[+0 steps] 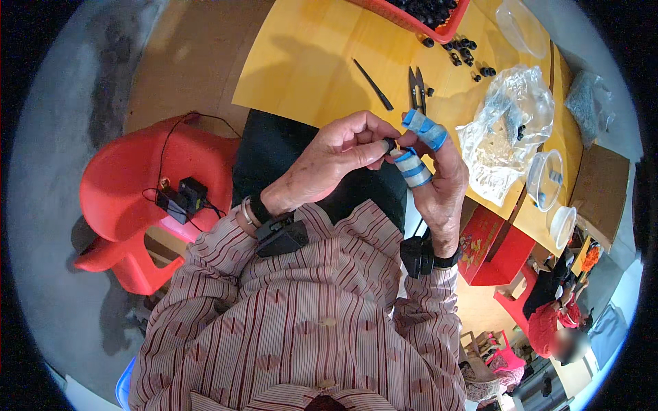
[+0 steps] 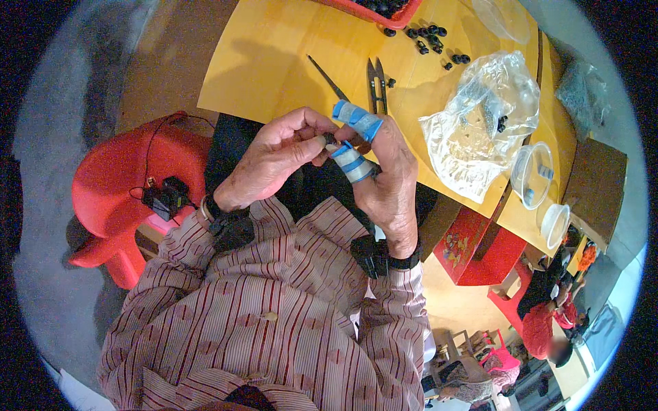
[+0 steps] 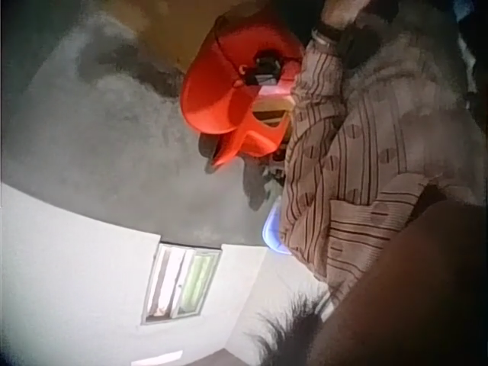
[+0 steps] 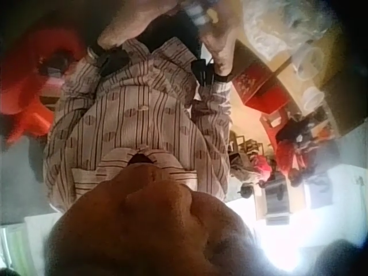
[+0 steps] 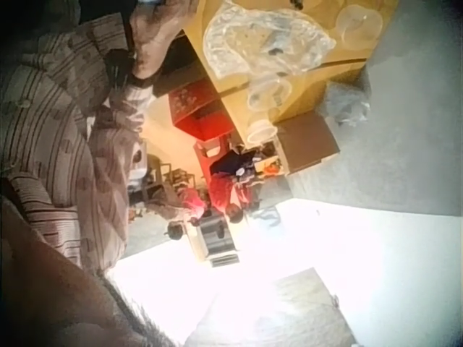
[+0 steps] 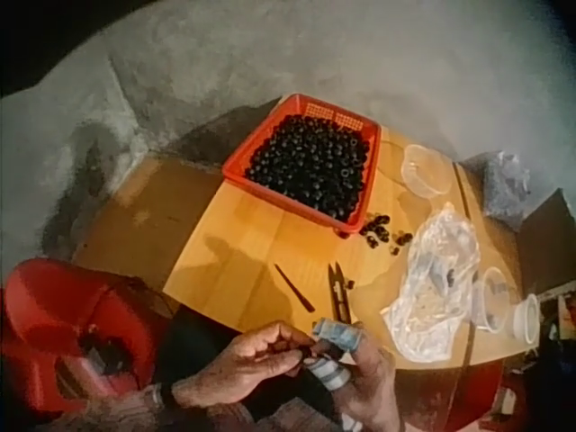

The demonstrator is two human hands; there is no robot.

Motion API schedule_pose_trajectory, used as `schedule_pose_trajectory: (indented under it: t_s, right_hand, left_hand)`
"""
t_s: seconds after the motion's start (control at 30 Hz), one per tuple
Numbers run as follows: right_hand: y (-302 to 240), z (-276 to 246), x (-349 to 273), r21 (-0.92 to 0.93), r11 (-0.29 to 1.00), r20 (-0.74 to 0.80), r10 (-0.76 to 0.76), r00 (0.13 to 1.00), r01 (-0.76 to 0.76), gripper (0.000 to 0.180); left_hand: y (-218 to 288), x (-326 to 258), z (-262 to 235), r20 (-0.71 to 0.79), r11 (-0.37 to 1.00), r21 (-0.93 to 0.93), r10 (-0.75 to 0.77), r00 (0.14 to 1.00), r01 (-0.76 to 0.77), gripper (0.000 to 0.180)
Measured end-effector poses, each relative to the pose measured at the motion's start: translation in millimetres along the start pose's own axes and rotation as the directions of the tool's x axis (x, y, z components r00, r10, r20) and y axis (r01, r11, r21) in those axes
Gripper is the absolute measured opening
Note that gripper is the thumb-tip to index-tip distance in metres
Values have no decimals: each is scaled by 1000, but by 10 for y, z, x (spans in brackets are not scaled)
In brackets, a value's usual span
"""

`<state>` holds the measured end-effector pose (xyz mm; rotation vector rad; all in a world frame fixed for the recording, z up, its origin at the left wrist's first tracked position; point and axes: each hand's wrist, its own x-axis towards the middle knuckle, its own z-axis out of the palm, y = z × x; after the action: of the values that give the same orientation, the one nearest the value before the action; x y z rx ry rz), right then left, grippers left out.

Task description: The person assembles small black plastic components by hand and with pliers.

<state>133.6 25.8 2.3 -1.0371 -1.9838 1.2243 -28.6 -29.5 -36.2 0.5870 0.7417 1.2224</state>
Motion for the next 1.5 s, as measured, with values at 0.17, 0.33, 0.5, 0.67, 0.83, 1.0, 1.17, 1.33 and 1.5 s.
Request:
schedule_pose_trajectory:
  t_s: [0.17,0.33,0.5,0.67,0.83,1.0,1.17,1.33,1.5]
  right_hand:
    - [-14,-32,-34,124,991,-120,68,990,-53,34]
    - [-25,-10,-76,74,997,-99,34,994,-27,30]
    - [-56,37,-25,-164,969,25,-185,983,186,27]
    - [-3,13,-6,-145,977,131,-137,982,156,29]
    - [196,-134,135,27,985,-186,171,967,-169,33]
    - [603,-335,394,-372,908,-335,64,940,-194,27]
    - [728,-306,583,-373,927,-304,-100,947,-21,26]
    - [798,-276,610,-517,856,-138,-101,985,15,30]
    - [874,-270,575,-577,813,-118,-179,977,79,29]
  left_hand:
    - [30,-17,-11,9,991,-124,-56,998,57,23]
    - [-39,-20,-47,-23,973,-204,-116,993,109,24]
    - [-88,-15,-68,-5,978,-193,-78,997,76,20]
    - [-135,-51,-161,-6,991,-90,-96,995,95,17]
    - [-102,-91,-193,-31,997,17,-76,997,76,14]
    - [-107,-103,-247,-50,999,-1,-54,997,54,15]
    - [-139,-106,-295,-60,999,-1,-32,998,32,16]
    - [-98,-116,-276,-79,1000,-5,-24,997,24,17]
    - [-99,-107,-275,-70,1000,8,-5,998,5,17]
